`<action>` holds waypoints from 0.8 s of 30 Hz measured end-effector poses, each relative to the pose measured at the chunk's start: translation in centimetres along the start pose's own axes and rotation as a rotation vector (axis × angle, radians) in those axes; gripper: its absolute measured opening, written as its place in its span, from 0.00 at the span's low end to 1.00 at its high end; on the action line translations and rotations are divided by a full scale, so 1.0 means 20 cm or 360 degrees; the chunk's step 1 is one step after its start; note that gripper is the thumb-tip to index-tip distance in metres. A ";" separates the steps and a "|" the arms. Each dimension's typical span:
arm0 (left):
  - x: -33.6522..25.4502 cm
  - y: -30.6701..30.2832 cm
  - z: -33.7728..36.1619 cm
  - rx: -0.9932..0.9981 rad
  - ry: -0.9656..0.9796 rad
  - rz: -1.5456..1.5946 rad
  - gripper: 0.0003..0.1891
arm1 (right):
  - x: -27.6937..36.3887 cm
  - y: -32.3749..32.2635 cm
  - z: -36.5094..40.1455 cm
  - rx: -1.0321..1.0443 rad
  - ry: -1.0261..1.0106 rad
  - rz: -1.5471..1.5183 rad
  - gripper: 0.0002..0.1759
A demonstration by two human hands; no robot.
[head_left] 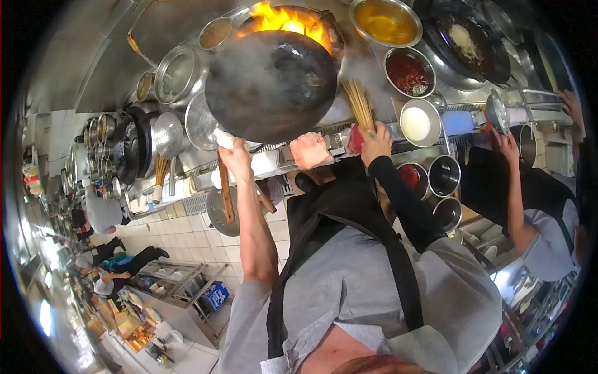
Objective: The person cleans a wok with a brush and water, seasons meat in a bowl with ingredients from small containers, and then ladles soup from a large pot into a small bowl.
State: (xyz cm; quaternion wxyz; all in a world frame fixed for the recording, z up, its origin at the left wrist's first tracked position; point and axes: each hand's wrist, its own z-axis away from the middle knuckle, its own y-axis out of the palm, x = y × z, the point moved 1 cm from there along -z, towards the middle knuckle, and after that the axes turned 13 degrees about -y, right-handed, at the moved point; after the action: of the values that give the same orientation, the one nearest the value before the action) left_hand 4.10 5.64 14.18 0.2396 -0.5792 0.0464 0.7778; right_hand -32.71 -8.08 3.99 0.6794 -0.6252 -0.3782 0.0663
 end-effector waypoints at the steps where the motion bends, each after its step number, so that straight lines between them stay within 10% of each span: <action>1: 0.05 0.02 -0.03 -0.0033 -0.0078 0.0039 0.08 | 0.05 -0.02 0.01 -0.0119 -0.0223 0.0191 0.23; 11: 0.45 0.49 -0.06 0.0066 -0.0352 0.0118 0.13 | 0.26 -0.05 0.04 -0.0101 -0.0364 0.0232 0.09; 14: 0.45 0.59 -0.05 0.0331 -0.0470 0.0135 0.18 | 0.35 0.15 0.11 0.0707 -0.0147 0.0184 0.09; 15: 0.33 0.60 0.02 0.0464 -0.0722 0.0170 0.18 | 0.40 0.24 0.13 0.0960 -0.0572 0.0036 0.11; 19: 0.32 0.54 0.01 0.1160 -0.1294 0.0226 0.23 | 0.91 0.59 0.15 0.1292 -0.0601 -0.0845 0.20; 24: 0.09 0.04 0.25 0.1706 -0.0725 -0.0274 0.21 | 1.34 0.82 0.05 0.1586 0.0279 -0.2277 0.19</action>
State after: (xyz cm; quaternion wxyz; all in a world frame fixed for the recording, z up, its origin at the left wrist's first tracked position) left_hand -0.98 7.14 13.97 0.5653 -0.1972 0.3333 0.7283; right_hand -8.14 11.21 0.60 0.7787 0.1289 -0.5531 -0.2666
